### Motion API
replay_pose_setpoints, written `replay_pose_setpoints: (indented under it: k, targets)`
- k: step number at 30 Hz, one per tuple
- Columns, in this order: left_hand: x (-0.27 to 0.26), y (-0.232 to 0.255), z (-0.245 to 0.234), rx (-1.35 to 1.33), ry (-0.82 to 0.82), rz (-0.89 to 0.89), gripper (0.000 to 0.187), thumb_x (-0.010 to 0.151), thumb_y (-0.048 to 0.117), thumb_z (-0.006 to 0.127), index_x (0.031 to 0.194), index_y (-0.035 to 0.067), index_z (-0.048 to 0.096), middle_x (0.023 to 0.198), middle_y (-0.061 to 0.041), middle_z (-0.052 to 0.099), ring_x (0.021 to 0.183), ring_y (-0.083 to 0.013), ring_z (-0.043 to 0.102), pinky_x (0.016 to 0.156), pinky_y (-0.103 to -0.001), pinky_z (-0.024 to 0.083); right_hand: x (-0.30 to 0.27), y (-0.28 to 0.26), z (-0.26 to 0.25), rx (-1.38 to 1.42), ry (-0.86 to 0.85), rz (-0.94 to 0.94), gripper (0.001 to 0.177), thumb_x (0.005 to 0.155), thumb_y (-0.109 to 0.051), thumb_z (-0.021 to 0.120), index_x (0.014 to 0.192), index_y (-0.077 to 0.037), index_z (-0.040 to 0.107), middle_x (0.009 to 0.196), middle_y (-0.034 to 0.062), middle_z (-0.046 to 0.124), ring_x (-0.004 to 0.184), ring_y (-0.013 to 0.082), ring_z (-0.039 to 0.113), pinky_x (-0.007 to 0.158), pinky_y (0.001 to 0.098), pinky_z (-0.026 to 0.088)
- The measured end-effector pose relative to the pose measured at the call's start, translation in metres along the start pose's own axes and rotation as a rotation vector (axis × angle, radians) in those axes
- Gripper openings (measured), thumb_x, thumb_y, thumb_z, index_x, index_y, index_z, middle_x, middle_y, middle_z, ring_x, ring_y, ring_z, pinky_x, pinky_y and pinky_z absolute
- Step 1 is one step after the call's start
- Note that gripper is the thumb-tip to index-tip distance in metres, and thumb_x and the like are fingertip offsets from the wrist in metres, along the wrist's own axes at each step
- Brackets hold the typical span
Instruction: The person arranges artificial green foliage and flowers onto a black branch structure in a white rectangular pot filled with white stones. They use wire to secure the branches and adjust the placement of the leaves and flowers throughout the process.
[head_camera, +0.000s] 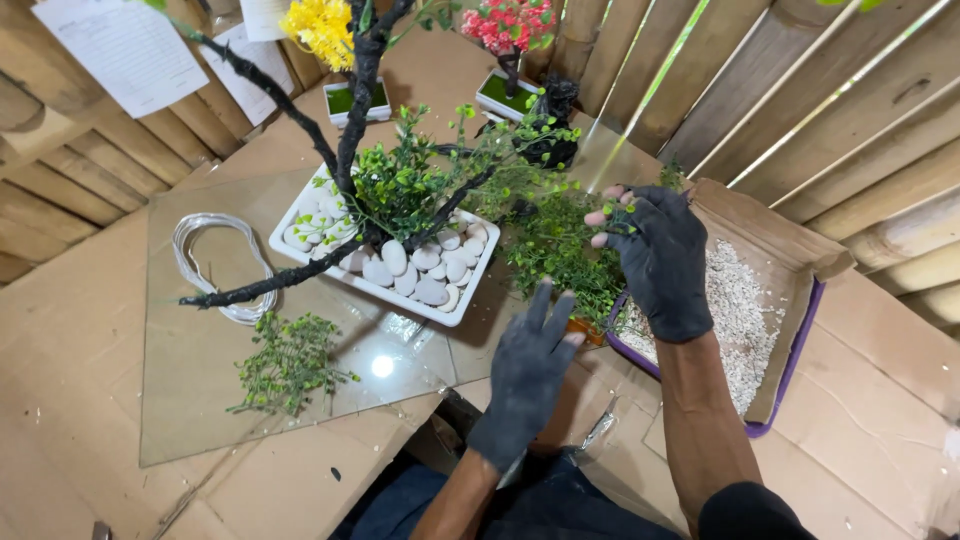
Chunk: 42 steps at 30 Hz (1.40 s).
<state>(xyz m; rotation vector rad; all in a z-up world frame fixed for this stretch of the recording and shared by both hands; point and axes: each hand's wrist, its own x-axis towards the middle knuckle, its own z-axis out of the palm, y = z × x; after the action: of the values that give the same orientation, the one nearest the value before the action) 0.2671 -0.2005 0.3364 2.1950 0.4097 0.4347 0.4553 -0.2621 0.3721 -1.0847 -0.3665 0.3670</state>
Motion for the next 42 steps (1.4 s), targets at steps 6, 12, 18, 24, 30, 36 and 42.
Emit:
replay_pose_setpoints:
  k: [6, 12, 18, 24, 30, 36, 42]
  targets:
    - [0.074, -0.095, 0.099, 0.402, -0.108, 0.015, 0.051, 0.107, 0.052, 0.043, 0.156, 0.039, 0.04, 0.168, -0.002, 0.034, 0.12, -0.0392, 0.063, 0.092, -0.054, 0.06, -0.011, 0.007, -0.005, -0.038, -0.146, -0.131, 0.014, 0.106, 0.0, 0.05, 0.108, 0.012, 0.057, 0.118, 0.0387, 0.063, 0.093, 0.0495, 0.072, 0.073, 0.0469, 0.065]
    - [0.082, -0.115, 0.117, 0.451, -0.109, -0.037, 0.052, 0.105, 0.05, 0.049, 0.156, 0.037, 0.043, 0.167, -0.001, 0.038, 0.126, -0.043, 0.06, 0.095, -0.057, 0.057, -0.007, -0.005, 0.001, -0.086, 0.036, -0.282, 0.012, 0.104, -0.002, 0.051, 0.099, 0.006, 0.059, 0.109, 0.0315, 0.068, 0.08, 0.04, 0.076, 0.064, 0.0351, 0.068]
    - [0.079, -0.167, 0.146, 0.47, 0.025, 0.024, 0.052, 0.103, 0.047, 0.056, 0.152, 0.031, 0.051, 0.158, -0.004, 0.05, 0.115, -0.0399, 0.067, 0.093, -0.052, 0.06, -0.002, -0.002, 0.002, 0.058, 0.098, -0.292, 0.011, 0.1, -0.002, 0.056, 0.095, 0.007, 0.057, 0.101, 0.0336, 0.066, 0.072, 0.0429, 0.074, 0.054, 0.0391, 0.067]
    - [0.048, -0.133, 0.125, 0.434, 0.551, 0.426, 0.039, 0.102, 0.042, 0.064, 0.133, 0.019, 0.069, 0.132, -0.006, 0.071, 0.1, -0.0264, 0.073, 0.08, -0.04, 0.061, -0.024, -0.034, 0.011, 0.035, 0.062, -0.343, 0.012, 0.103, -0.009, 0.056, 0.101, 0.002, 0.06, 0.105, 0.0256, 0.067, 0.074, 0.0334, 0.072, 0.06, 0.0339, 0.06]
    - [0.018, -0.082, 0.044, 0.291, 0.634, 0.49, 0.067, 0.103, 0.026, 0.079, 0.157, 0.016, 0.041, 0.164, -0.012, 0.04, 0.132, -0.0383, 0.064, 0.098, -0.05, 0.057, -0.058, -0.056, 0.018, 0.098, -0.154, -0.274, 0.013, 0.102, -0.011, 0.062, 0.105, 0.002, 0.064, 0.109, 0.0235, 0.067, 0.081, 0.03, 0.067, 0.074, 0.0353, 0.057]
    - [0.0, -0.041, -0.002, -0.35, 0.396, 0.302, 0.038, 0.096, 0.015, 0.073, 0.133, 0.013, 0.068, 0.138, -0.01, 0.068, 0.124, -0.0254, 0.069, 0.106, -0.037, 0.058, -0.078, -0.064, 0.042, 0.023, -0.163, -0.27, 0.016, 0.105, -0.011, 0.053, 0.104, 0.002, 0.061, 0.111, 0.0233, 0.066, 0.076, 0.0308, 0.063, 0.073, 0.039, 0.054]
    - [-0.016, -0.002, -0.025, -1.378, 0.052, -0.467, 0.063, 0.088, 0.028, 0.07, 0.138, -0.011, 0.065, 0.097, -0.03, 0.079, 0.078, -0.0345, 0.076, 0.086, -0.048, 0.067, -0.07, -0.057, 0.069, -0.361, -0.037, -0.442, 0.005, 0.105, 0.006, 0.057, 0.108, 0.004, 0.059, 0.113, 0.0218, 0.067, 0.08, 0.0277, 0.071, 0.073, 0.0336, 0.062]
